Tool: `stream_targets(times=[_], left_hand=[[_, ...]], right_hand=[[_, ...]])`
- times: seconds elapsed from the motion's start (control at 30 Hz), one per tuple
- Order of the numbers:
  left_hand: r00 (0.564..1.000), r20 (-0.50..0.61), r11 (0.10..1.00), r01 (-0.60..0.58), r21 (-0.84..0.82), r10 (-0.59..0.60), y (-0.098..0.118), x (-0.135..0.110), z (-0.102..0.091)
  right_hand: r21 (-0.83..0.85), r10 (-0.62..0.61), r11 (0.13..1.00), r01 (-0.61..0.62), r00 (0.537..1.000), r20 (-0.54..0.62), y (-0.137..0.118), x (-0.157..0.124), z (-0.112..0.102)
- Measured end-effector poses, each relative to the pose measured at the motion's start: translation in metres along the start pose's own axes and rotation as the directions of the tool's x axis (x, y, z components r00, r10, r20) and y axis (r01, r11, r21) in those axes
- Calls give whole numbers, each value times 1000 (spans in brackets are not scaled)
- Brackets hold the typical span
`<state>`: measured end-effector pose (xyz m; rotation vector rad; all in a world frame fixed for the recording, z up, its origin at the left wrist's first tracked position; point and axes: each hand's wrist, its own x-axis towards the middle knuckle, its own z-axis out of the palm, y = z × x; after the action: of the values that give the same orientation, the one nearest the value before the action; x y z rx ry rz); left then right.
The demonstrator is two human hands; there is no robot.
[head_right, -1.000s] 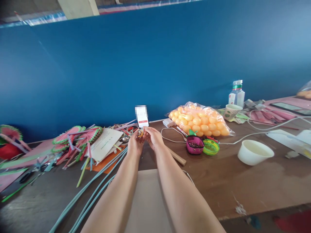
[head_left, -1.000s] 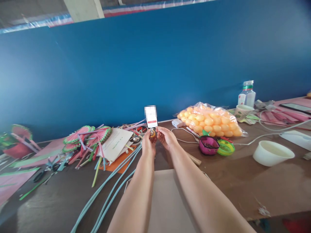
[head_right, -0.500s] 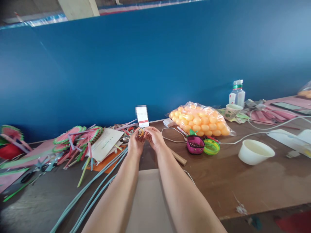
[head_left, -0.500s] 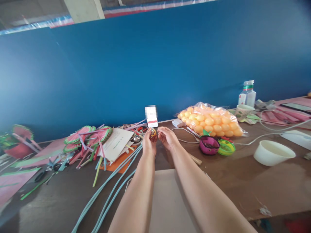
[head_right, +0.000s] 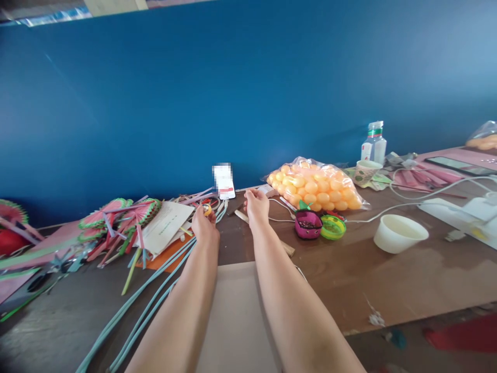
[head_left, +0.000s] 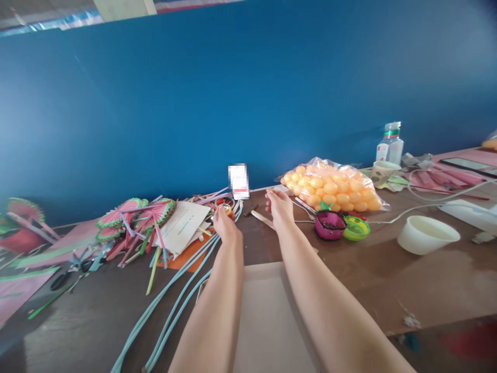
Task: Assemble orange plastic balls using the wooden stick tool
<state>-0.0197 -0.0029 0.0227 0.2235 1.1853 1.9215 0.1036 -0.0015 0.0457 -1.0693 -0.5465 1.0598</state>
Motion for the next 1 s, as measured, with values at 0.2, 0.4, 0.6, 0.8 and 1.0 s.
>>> stream_targets(times=[0.2,0.4,0.6,0.8,1.0], left_hand=[[1000,-12,1000,-20,10,20,4,-6,2],[994,-11,994,110,-14,-110,9,-8,4],[990,45,989,133,-71,-130,11,-8,6],[982,66,983,178,-48,-174,6,-5,4],[975,60,977,214,5,-214,1,-3,3]], right_hand=[[-509,-154,822,255,960,232,3,-8,-5],[-832,-35,444,333,934,355,-20,-11,-24],[-783,57,555,280,927,372,-26,7,-44],[-852,190,489,188,930,315,-7,16,-50],[-951,320,276,141,919,229,-9,10,-39]])
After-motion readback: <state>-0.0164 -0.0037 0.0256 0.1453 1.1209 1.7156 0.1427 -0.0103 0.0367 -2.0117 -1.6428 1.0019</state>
